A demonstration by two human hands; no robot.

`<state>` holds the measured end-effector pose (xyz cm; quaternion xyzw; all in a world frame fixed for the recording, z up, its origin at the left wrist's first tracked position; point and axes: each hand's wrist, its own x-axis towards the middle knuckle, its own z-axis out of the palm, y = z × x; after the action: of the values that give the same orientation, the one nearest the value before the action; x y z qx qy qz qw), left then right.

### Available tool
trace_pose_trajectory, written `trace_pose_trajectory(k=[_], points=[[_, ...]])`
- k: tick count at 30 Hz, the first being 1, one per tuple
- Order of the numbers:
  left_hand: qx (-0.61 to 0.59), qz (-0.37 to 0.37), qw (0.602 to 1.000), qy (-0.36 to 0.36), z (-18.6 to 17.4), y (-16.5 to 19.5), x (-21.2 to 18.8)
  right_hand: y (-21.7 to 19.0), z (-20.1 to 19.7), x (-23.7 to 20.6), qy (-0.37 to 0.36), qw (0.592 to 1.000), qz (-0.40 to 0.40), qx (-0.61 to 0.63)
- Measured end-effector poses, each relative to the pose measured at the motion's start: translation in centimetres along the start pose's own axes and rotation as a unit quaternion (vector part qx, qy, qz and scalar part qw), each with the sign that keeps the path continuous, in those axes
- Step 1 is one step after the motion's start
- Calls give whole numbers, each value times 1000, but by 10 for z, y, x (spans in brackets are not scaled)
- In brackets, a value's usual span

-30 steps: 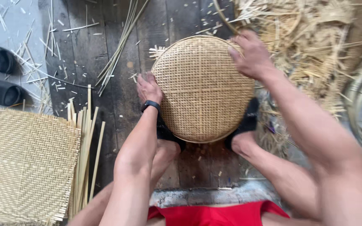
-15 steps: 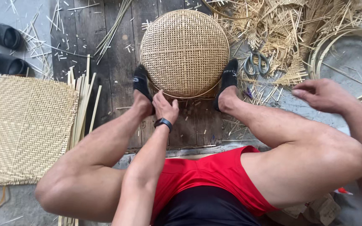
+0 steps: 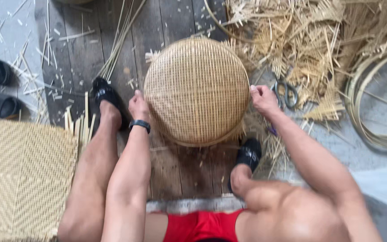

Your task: The person assembles a round woven basket by placing a pre-woven mat into a circular frame, securing it with clips, and trimming excess strands with shears. The person repeats the process for a second basket, using a wooden mold to press the frame and mat together before trimming.

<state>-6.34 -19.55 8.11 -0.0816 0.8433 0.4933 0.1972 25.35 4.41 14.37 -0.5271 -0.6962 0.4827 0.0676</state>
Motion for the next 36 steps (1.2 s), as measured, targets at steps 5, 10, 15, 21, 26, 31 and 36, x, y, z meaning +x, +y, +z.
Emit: trace_pose_trajectory(k=[5, 10, 15, 21, 26, 31, 36], points=[[-83, -195, 977, -20, 33, -8, 32, -22, 38, 59, 21, 915, 224, 335], [-226, -117, 964, -76, 29, -9, 25, -13, 40, 63, 141, 945, 157, 250], [-459, 16, 854, -246, -14, 20, 1, -10, -8, 33, 119, 852, -107, 499], [-371, -190, 773, -479, -51, 39, 10, -16, -57, 33, -67, 776, 11, 627], [-335, -121, 847, -395, -23, -37, 24, 48, -10, 54, -130, 944, -69, 295], [-128, -30, 933, -336, -8, -89, 36, 83, 36, 59, -68, 948, -11, 310], [-21, 27, 966, -255, 3, -89, 33, 78, 50, 58, -21, 965, -75, 251]])
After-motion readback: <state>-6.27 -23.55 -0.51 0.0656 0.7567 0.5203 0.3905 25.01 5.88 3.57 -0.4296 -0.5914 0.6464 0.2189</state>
